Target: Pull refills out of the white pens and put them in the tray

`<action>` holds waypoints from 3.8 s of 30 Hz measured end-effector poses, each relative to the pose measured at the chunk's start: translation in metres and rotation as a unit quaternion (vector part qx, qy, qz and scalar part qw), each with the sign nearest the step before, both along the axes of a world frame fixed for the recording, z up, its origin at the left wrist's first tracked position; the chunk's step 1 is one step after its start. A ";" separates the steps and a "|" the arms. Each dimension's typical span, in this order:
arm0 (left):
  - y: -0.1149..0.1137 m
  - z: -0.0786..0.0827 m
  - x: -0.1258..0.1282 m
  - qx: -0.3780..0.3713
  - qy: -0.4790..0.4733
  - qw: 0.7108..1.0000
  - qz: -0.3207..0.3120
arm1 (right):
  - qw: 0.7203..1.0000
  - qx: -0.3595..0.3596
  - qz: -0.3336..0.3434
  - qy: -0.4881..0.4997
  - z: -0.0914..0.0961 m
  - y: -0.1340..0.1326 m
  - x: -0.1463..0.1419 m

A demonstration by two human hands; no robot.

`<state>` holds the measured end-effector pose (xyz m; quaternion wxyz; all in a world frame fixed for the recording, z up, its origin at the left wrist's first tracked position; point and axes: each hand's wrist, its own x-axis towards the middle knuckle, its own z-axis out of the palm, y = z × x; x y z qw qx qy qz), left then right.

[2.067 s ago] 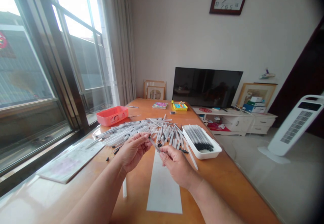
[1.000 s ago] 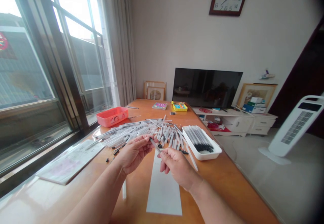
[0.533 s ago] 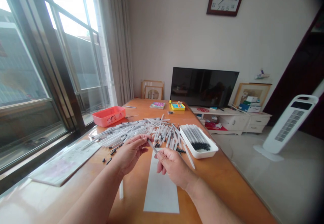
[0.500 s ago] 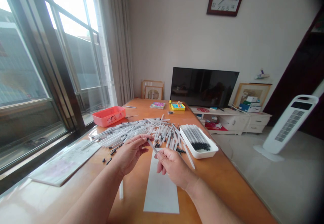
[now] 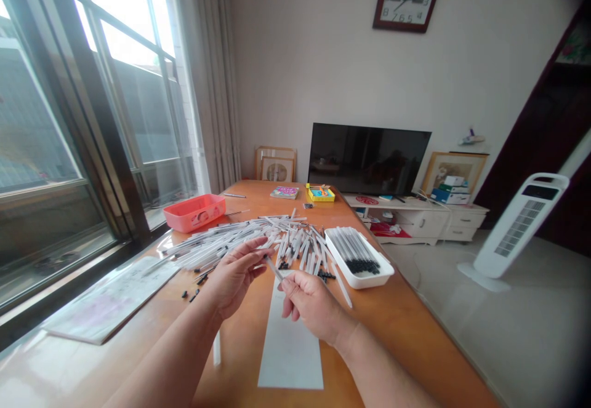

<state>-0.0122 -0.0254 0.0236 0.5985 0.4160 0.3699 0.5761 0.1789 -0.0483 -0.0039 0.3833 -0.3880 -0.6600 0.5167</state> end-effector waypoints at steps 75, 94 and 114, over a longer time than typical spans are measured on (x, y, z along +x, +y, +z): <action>-0.002 0.000 -0.002 0.004 0.022 0.996 -0.087 | 0.967 -0.175 0.088 0.160 0.007 0.003 0.009; 0.020 -0.007 -0.041 -0.014 0.138 0.975 0.176 | 0.969 -0.102 -0.103 0.200 0.002 0.018 0.022; 0.044 -0.053 -0.038 0.147 0.720 0.669 0.115 | 0.962 -0.100 -0.137 0.213 0.002 0.018 0.021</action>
